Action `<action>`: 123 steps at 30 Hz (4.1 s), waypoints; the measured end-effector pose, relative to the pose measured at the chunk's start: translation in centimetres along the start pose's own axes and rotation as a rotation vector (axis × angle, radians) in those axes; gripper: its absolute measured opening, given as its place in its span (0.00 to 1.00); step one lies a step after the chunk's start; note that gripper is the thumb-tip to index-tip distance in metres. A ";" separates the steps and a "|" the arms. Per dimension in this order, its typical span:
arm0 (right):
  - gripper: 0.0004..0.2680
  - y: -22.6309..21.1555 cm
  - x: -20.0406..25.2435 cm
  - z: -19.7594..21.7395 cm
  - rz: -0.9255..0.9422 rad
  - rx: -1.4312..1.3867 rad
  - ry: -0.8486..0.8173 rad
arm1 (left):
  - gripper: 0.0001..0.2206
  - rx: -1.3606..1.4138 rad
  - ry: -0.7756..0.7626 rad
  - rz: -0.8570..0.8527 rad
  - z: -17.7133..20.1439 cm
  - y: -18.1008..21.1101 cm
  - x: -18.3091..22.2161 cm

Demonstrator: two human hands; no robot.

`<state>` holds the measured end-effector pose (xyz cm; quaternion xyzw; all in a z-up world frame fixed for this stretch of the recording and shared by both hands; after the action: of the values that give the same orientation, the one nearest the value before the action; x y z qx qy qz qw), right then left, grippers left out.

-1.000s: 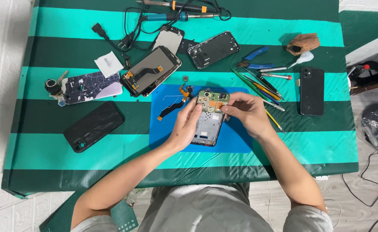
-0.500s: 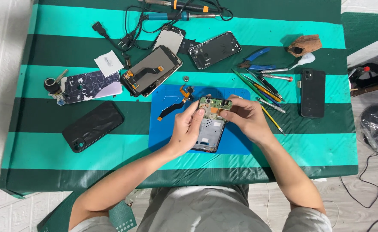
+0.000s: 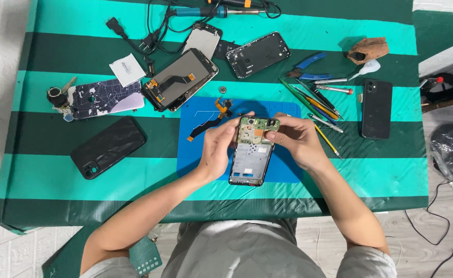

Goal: Assembling internal smartphone components by installing the motherboard and connecting ribbon cables

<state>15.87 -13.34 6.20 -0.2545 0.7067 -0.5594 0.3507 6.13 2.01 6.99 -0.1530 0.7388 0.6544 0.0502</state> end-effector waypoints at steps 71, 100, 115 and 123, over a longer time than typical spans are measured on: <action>0.04 -2.3 -0.2 -1.2 0.079 0.070 -0.045 | 0.13 -0.153 -0.020 -0.323 0.1 1.1 0.6; 0.03 -2.7 -0.6 -1.6 0.059 0.108 -0.062 | 0.09 -0.133 -0.013 -0.212 0.7 1.1 -0.1; 0.02 -1.9 -0.6 -2.6 0.012 0.176 -0.097 | 0.08 -0.117 0.112 -0.114 2.5 -2.2 0.5; 0.09 0.5 0.1 -0.8 0.030 0.169 -0.070 | 0.06 -0.271 0.158 -0.060 2.5 -3.0 0.8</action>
<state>15.20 -12.84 5.79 -0.2328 0.6478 -0.6025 0.4039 5.94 4.07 3.55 -0.2313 0.6407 0.7320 -0.0098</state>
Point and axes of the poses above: each hand's wrist, its own x-axis away from the middle knuckle, its own z-axis out of the back of the hand, y = z × x, the point moved 8 cm from there along -x, towards the middle knuckle, and after that the axes turned 9 degrees about -y, right-handed, at the moved point
